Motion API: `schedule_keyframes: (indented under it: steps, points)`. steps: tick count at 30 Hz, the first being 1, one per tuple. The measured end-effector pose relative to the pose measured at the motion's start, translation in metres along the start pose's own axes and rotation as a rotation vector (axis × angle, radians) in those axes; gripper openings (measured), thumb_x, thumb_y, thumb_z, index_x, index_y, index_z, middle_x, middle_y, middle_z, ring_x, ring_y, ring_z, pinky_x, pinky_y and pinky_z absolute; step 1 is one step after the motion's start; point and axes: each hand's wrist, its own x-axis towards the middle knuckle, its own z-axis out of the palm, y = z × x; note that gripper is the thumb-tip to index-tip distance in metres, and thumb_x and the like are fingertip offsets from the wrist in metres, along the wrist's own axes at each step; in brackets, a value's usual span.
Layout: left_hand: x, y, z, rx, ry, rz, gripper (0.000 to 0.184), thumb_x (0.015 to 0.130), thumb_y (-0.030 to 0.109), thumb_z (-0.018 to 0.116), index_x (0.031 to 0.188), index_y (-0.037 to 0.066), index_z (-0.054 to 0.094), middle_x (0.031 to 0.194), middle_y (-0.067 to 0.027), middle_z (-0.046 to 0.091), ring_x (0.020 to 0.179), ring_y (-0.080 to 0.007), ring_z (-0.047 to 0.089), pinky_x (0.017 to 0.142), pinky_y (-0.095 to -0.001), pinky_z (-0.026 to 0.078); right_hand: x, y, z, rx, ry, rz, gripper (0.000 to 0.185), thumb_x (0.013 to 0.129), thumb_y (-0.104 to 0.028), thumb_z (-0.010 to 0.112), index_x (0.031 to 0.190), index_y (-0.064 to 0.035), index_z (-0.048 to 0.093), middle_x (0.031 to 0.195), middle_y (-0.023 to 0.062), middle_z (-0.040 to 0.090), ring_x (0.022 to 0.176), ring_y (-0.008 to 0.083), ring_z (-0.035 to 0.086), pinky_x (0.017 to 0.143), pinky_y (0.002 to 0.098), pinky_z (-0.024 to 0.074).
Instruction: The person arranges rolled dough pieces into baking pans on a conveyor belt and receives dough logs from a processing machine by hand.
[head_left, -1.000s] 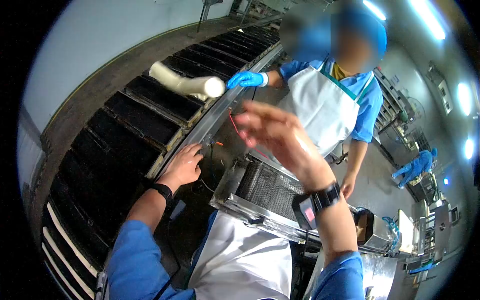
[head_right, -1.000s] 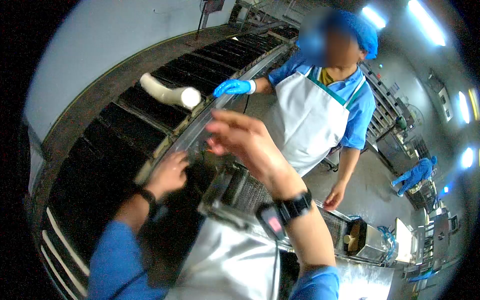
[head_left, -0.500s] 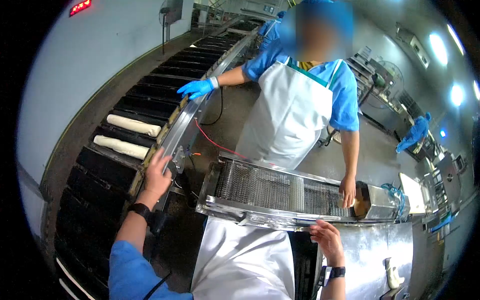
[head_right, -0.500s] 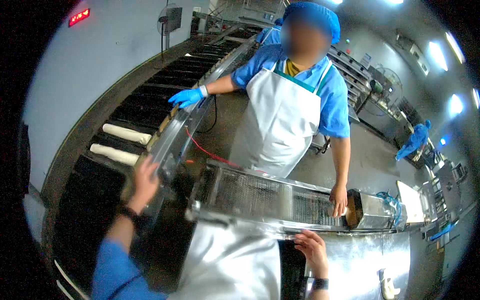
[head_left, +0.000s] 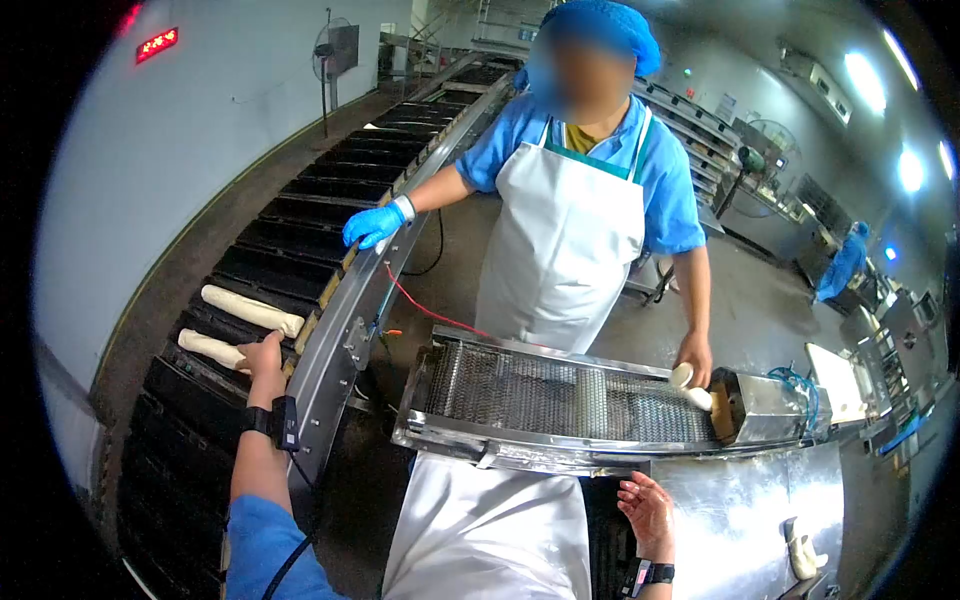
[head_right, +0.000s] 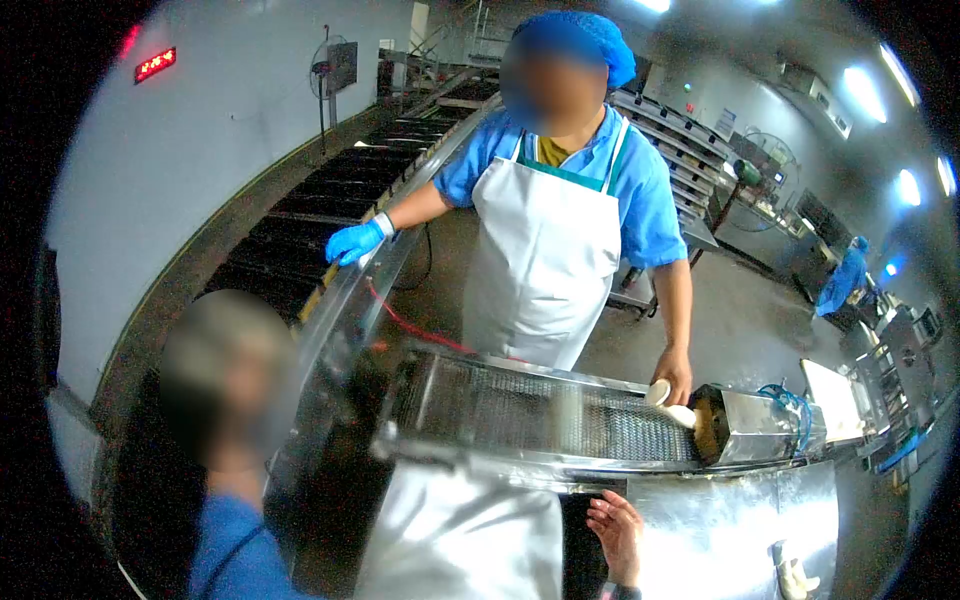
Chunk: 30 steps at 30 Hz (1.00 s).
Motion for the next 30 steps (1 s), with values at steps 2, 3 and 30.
schedule_keyframes:
  steps: [2,3,30]
  points:
    - [0.052,-0.045,0.013,0.062,-0.144,0.182,0.108,0.072,0.025,0.072,0.148,-0.009,0.003,0.15,-0.0387,0.002,0.139,-0.0491,0.02,0.112,-0.0519,0.025,0.012,0.002,0.001,0.024,-0.024,-0.005,0.031,0.092,-0.016,0.055,0.118,0.0011,0.054,0.098,0.0147,0.068,0.084,0.0221,0.067,0.072,0.0333,0.0565]
    - [0.026,-0.035,0.008,-0.004,-0.177,0.177,0.108,0.072,0.026,0.072,0.146,-0.012,0.003,0.15,-0.0394,0.003,0.139,-0.0489,0.019,0.112,-0.0517,0.024,0.016,-0.001,0.005,0.037,-0.032,-0.002,0.031,0.091,-0.014,0.055,0.118,0.0022,0.053,0.097,0.0145,0.067,0.083,0.0212,0.066,0.072,0.0324,0.0559]
    - [-0.13,0.039,-0.031,0.917,0.045,0.826,0.091,0.074,0.059,0.068,0.136,-0.005,0.044,0.071,-0.0161,0.067,0.066,-0.0308,0.068,0.061,-0.04,0.053,0.184,0.01,-0.096,-1.513,0.52,-0.749,0.056,0.086,-0.004,0.06,0.136,0.0043,0.037,0.143,0.0295,0.033,0.135,0.0444,0.031,0.113,0.0473,0.0268]
